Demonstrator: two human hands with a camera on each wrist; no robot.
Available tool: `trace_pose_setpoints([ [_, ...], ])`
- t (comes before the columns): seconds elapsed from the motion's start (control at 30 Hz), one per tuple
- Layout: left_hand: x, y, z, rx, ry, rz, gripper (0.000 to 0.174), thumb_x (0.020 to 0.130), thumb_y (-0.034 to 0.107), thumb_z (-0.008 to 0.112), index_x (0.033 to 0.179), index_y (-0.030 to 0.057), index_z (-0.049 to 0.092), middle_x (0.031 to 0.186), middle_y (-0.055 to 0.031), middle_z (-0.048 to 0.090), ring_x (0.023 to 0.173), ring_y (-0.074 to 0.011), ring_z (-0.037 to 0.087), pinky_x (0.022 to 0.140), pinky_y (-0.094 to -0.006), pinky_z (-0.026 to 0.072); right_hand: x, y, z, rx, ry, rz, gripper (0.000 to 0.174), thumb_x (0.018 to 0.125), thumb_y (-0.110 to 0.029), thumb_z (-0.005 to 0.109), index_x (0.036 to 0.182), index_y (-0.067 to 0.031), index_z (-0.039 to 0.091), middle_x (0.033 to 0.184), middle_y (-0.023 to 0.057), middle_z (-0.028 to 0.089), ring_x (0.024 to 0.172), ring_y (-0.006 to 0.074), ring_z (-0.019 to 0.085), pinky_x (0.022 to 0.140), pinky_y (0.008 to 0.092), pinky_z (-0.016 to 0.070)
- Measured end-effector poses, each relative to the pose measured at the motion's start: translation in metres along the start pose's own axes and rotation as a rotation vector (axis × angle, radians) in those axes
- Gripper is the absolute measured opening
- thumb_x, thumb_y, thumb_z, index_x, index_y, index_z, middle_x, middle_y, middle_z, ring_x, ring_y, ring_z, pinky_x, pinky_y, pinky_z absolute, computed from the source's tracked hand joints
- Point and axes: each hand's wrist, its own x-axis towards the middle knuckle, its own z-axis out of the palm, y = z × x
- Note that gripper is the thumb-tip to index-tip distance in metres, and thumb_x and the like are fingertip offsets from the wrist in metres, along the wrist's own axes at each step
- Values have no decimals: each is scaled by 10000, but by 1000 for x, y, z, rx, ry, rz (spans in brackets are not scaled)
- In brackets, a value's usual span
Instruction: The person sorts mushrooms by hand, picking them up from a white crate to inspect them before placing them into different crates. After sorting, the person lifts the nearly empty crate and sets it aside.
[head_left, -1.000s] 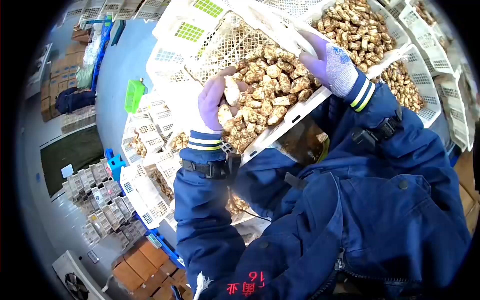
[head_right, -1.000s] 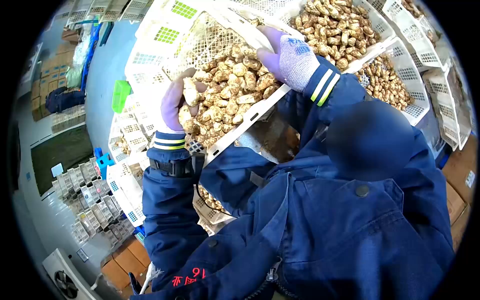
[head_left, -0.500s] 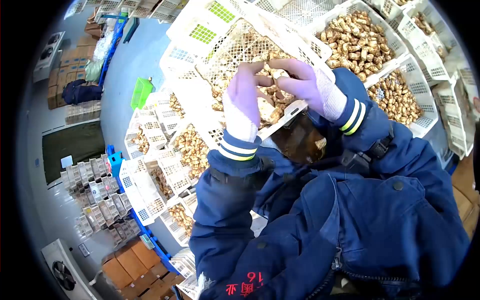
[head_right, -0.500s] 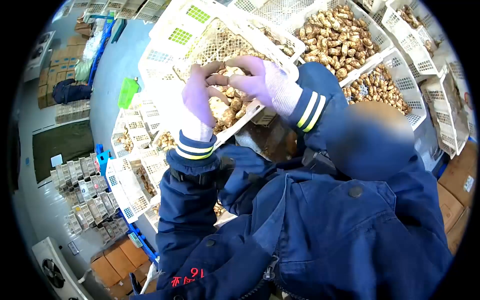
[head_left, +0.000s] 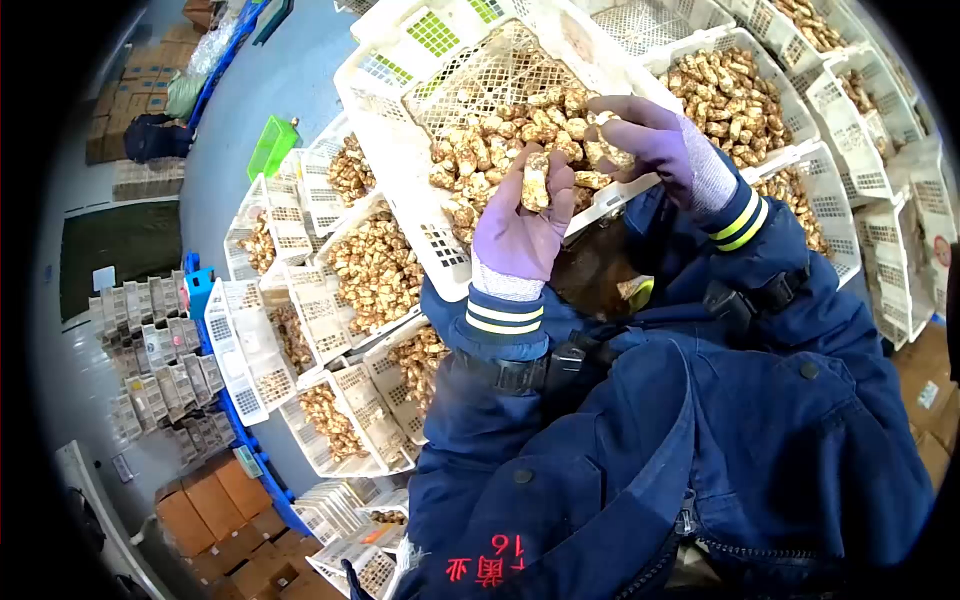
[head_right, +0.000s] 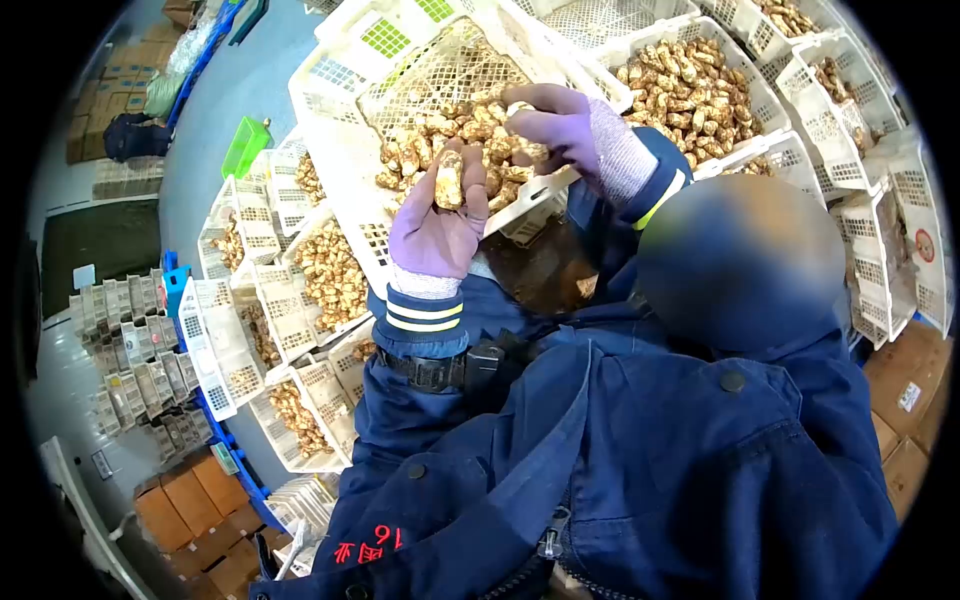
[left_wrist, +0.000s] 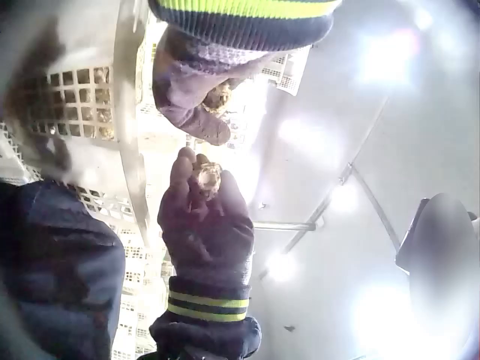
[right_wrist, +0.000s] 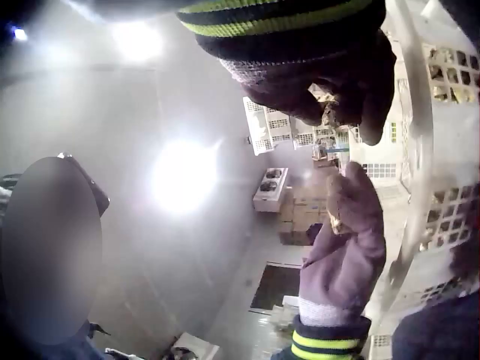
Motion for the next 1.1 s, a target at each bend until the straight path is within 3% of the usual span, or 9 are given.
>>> trace_pose_setpoints([
  [0.13,-5,8,-14,90,-92,99,470,984,118,511,1419,-13,391,1357,-216,467,1206,-320,526,1012,-426,476,34,1,3,-73,-8,77,384,947,-193,591,1279,-3,565,968,47,648,710,73,590,626,205,489],
  [0.23,-10,8,-16,198,-23,205,484,959,-4,438,1434,-50,358,1374,-217,454,1247,-341,496,1090,-453,416,75,-35,40,-1215,-234,-1081,329,914,-93,579,1239,-47,592,1398,220,489,1128,302,592,920,355,505],
  [0.27,-13,8,-13,254,8,236,484,955,-17,419,1434,-55,355,1373,-212,457,1244,-344,498,1095,-454,413,90,-44,68,-999,-240,-1230,344,911,-83,575,1251,-29,580,1397,204,492,1170,285,577,960,345,486],
  [0.37,-19,15,-10,350,126,290,574,891,-67,378,1456,-69,280,1396,-206,427,1223,-317,520,1064,-441,448,71,-101,120,-631,-138,-500,318,887,-82,550,1193,-22,613,1110,170,653,787,242,671,712,316,555],
  [0.4,-22,17,-11,406,131,317,586,882,-59,399,1454,-80,274,1394,-213,426,1214,-315,526,1062,-447,451,85,-75,103,-572,-56,-963,357,882,-86,528,1219,6,603,947,143,682,668,205,644,638,310,533],
  [0.47,-24,18,-16,439,99,346,612,870,-40,439,1453,-98,263,1393,-227,424,1189,-316,541,1047,-460,463,78,-60,67,-875,-121,-813,353,947,-86,531,1289,-9,575,1232,156,626,1127,222,609,943,313,486],
  [0.57,-34,19,-13,479,88,329,614,851,-33,473,1441,-96,317,1364,-235,470,1114,-305,582,1005,-470,492,37,-23,31,-865,15,-542,315,930,-132,516,1220,-82,629,1010,173,683,756,291,683,699,378,539],
  [0.9,-57,58,-39,169,-154,281,610,941,125,541,1494,29,300,1442,-188,385,1346,-332,403,1100,-509,408,56,19,11,-1203,-311,-213,515,819,-29,556,1326,-118,572,1355,196,544,1190,364,559,1027,411,447],
  [1.1,-53,54,-40,858,212,472,622,940,225,617,1452,-20,364,964,-36,475,756,-140,413,643,-295,381,88,48,34,-1425,-477,-119,347,809,-128,600,1148,-90,668,1253,172,599,1092,354,623,929,425,505],
])
